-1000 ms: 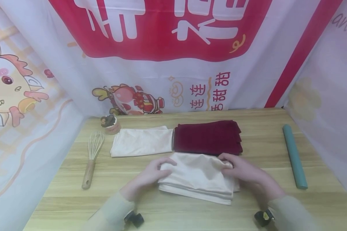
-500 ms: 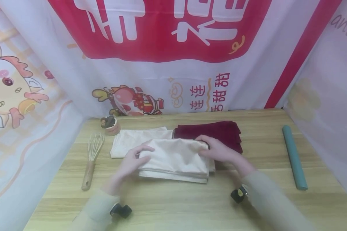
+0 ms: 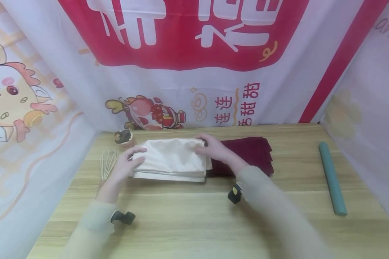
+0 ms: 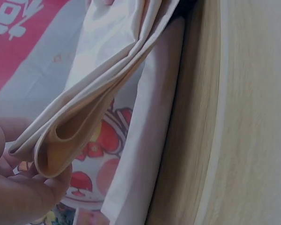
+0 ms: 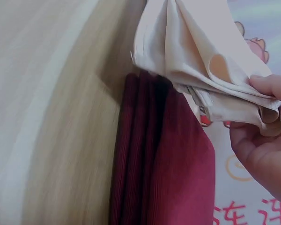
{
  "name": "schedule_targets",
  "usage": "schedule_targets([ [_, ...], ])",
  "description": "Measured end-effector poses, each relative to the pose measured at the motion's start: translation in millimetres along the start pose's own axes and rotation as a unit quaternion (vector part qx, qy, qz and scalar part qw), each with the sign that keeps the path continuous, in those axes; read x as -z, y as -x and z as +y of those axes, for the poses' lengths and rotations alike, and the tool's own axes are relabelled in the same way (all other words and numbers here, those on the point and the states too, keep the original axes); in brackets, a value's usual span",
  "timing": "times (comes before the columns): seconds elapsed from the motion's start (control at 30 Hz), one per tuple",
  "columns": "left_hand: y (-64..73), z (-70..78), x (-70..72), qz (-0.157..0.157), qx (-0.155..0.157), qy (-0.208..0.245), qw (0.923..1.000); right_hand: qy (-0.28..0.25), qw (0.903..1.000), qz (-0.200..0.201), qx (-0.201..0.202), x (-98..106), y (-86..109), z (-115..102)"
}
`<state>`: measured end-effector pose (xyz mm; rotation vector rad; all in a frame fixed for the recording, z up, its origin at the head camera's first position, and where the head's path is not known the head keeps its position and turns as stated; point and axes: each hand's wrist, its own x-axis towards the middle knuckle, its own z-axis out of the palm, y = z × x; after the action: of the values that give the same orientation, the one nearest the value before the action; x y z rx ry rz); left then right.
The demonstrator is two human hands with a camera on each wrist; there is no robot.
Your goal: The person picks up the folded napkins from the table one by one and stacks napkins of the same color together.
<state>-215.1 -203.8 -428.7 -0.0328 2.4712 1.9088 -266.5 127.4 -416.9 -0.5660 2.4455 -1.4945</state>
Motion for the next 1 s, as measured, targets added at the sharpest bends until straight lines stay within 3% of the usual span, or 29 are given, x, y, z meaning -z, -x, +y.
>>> schedule_targets([
  [0.2, -16.7, -4.5, 5.3, 0.058, 0.013, -0.02, 0.998, -0.042, 0.9986, 0.028, 0.012, -16.6, -28.8, 2.5],
  [0.47, -28.9, -11.6, 7.4, 0.094, 0.029, -0.039, 0.9944, -0.041, 0.9974, 0.044, 0.041, -30.7, -52.5, 11.1],
  [0.63, -29.4, -16.9, 8.6, 0.104, 0.036, -0.052, 0.9925, -0.008, 0.9963, 0.057, 0.063, -36.9, -57.2, 12.3],
  [0.73, -30.1, -20.4, 10.4, 0.111, 0.031, -0.066, 0.9911, 0.038, 0.9938, 0.069, 0.079, -38.8, -56.8, 12.2],
  [1.0, -30.1, -28.1, 18.8, 0.119, 0.018, -0.1, 0.9877, 0.107, 0.9884, 0.078, 0.073, -36.3, -47.7, 12.1],
])
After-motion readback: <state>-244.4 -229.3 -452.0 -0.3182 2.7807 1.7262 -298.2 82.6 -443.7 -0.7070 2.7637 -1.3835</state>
